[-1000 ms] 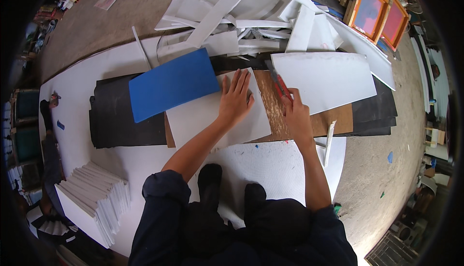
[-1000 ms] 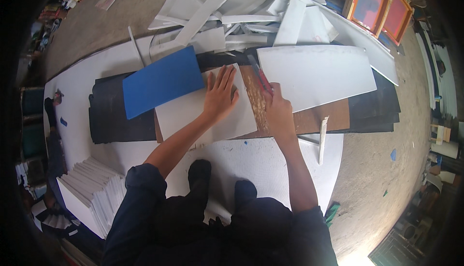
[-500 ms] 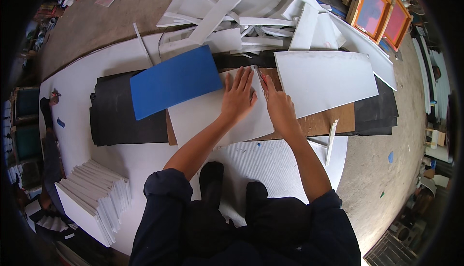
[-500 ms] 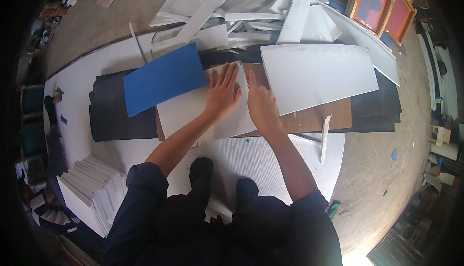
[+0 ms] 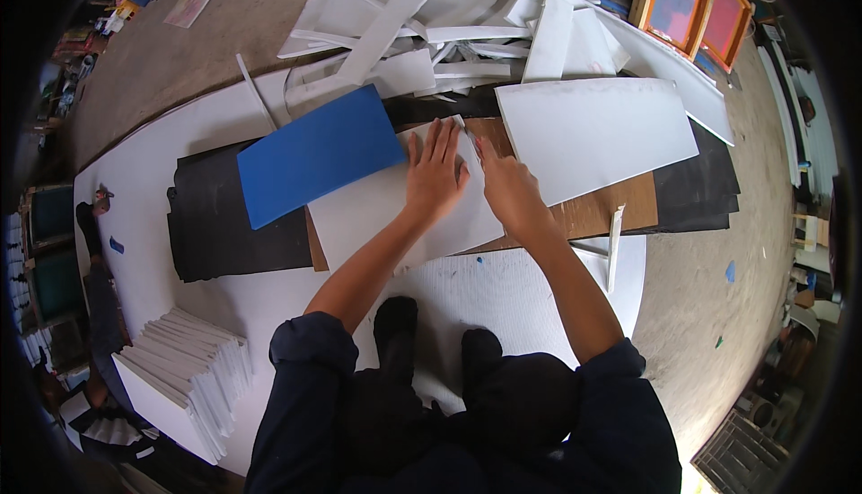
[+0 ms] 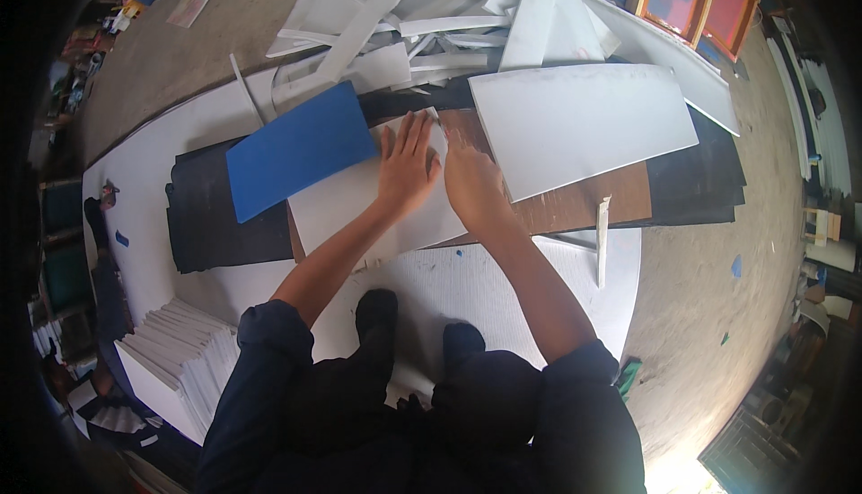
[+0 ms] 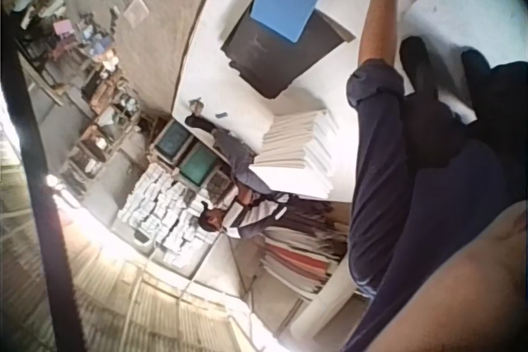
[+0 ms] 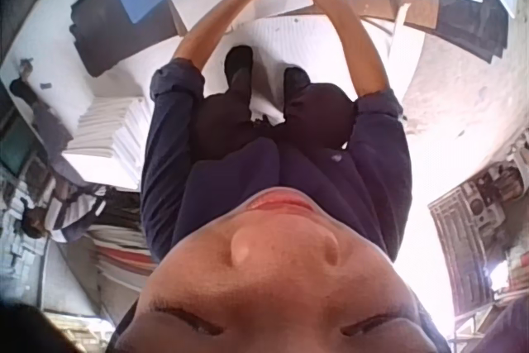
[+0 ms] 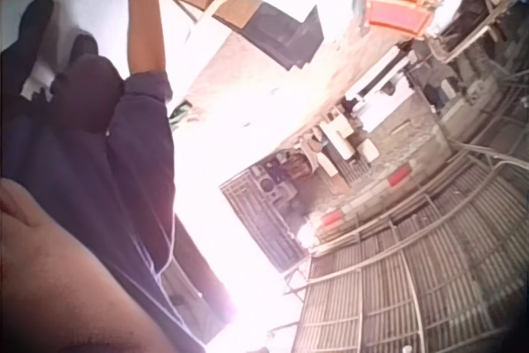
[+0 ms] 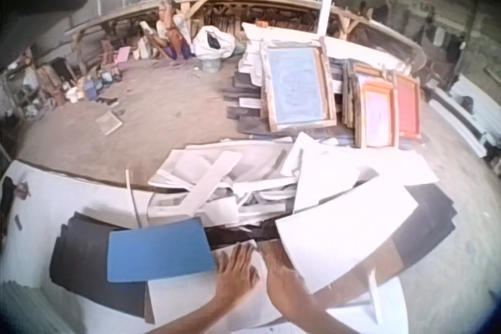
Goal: The person sits on the floor and uses a utility knife to cut white foam sheets. They place a blue rectangular template on the foam to guide the cuts, trimming the foam along the template's edges. The person repeatedly aligns the template, cuts the foam, and removes the excess pieces.
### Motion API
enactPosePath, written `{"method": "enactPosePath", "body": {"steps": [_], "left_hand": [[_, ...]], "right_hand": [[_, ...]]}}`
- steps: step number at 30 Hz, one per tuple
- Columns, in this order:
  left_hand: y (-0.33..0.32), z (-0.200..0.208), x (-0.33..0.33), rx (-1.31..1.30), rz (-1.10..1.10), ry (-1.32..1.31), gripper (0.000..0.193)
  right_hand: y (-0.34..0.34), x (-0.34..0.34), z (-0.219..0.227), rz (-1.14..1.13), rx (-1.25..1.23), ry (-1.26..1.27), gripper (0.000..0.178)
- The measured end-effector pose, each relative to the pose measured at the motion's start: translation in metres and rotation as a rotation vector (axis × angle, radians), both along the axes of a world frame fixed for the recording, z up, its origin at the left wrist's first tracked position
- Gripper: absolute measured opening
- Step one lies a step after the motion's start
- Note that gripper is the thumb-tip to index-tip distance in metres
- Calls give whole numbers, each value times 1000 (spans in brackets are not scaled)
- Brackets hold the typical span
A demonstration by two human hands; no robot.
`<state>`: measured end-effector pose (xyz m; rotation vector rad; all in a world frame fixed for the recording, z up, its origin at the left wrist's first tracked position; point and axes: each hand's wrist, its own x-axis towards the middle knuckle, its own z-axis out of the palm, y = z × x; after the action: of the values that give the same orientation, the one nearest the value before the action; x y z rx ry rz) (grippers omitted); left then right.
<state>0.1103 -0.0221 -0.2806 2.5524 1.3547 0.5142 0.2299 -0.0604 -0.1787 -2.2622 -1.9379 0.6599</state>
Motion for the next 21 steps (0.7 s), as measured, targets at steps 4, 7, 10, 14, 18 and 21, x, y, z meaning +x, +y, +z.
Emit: {"method": "enactPosePath", "body": {"steps": [4,7,10,14,18,21], "left_hand": [[1,-2,-2,8,8,3,63],[1,-2,-1,7,10,1,64],[1,-2,0,7,4,9,64],[1,-2,0,12,2,11,63],[2,1,-2,-4,2,22,61],[2,0,-6,0,9,35,61]], "right_hand": [[-31,1,10,5,-55,-13,44],[-57,2,16,-6,-125,-12,48],[-84,7,15,-10,-136,-32,50],[-93,17,18,60,-145,-74,53],[-71,30,32,84,-146,-93,53],[-38,21,36,0,-30,-47,52]]}}
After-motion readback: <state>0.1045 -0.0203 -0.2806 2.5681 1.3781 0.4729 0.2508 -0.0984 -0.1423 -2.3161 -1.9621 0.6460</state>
